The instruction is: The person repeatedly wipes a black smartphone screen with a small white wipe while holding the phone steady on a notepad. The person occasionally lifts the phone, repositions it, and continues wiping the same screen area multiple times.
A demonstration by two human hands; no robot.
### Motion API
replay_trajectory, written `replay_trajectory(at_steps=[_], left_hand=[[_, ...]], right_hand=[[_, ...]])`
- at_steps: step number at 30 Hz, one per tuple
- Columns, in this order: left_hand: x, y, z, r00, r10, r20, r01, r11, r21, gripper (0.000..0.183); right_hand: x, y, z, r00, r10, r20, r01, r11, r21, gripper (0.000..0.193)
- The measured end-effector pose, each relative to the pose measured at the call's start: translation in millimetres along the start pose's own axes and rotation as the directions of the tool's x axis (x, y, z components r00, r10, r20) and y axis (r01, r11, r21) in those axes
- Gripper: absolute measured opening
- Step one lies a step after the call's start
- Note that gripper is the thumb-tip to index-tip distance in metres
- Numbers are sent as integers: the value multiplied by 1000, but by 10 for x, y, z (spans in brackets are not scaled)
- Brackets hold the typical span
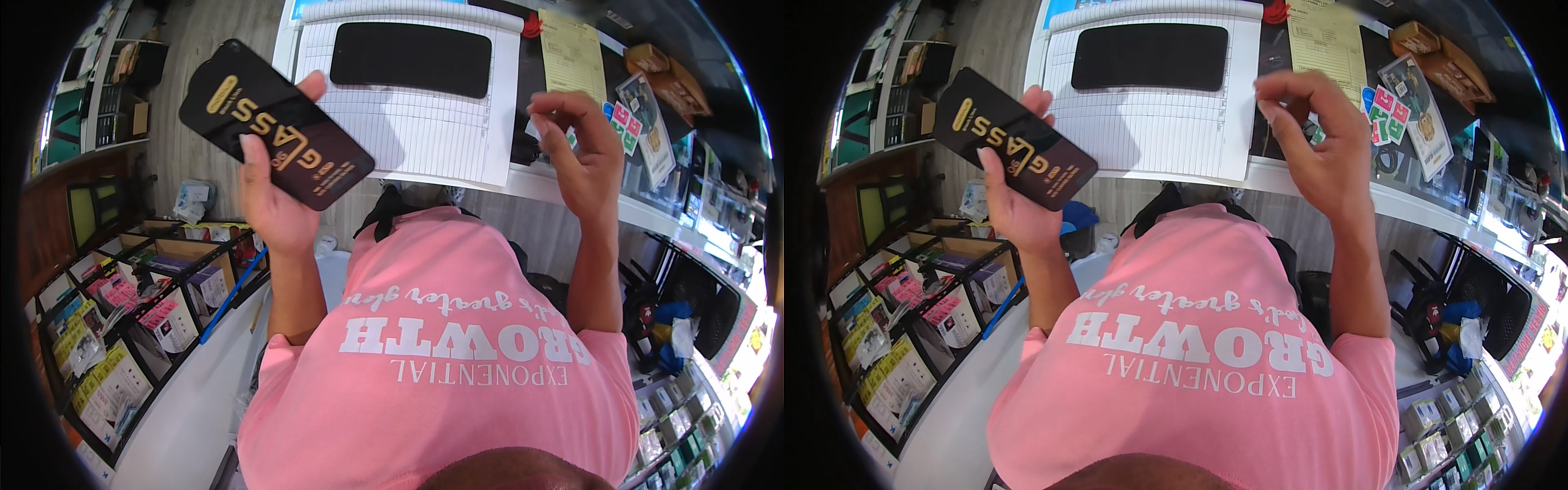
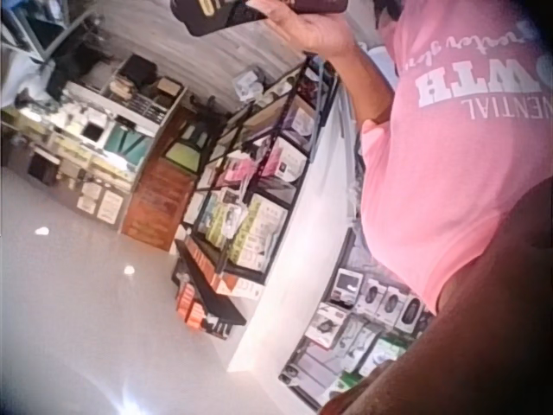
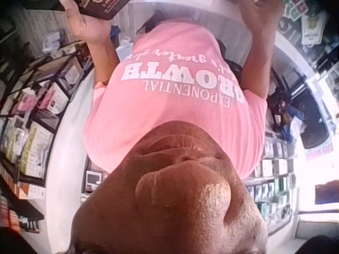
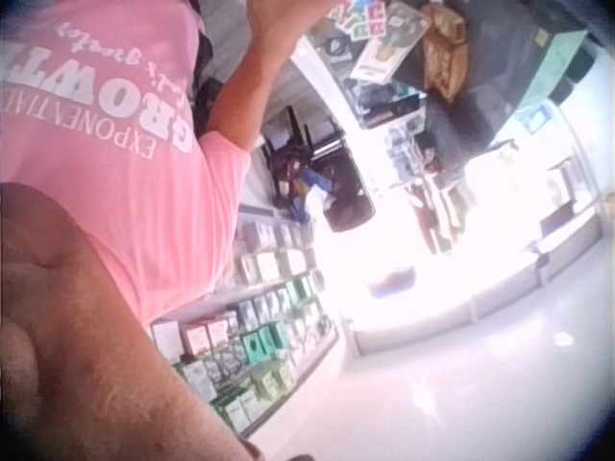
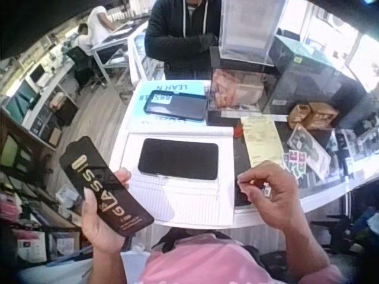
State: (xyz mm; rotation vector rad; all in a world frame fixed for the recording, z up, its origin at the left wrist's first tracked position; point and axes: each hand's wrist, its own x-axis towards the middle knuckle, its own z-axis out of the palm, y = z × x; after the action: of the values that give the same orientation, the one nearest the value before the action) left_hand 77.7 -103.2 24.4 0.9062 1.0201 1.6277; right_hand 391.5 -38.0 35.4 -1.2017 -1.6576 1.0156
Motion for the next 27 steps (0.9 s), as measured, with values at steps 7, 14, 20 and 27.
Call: replay_trajectory(at_steps=[7,14,20,27], left_hand=[[-83,-243,994,891,-162,424,192,981,-29,78],[-34,-561,1508,659,-211,722,239,969,65,90],[-51,-758,1768,655,-75,752,93,996,19,90],[-59,-635,1944,650,-48,759,-1,998,63,95]], right_hand=[[-234,-260,163,983,-135,124,146,986,-83,101],[-684,51,-138,984,20,-178,-50,985,-168,109],[-677,40,-169,950,-125,-287,97,989,-108,101],[-719,205,-415,959,-42,-282,14,995,-99,83]])
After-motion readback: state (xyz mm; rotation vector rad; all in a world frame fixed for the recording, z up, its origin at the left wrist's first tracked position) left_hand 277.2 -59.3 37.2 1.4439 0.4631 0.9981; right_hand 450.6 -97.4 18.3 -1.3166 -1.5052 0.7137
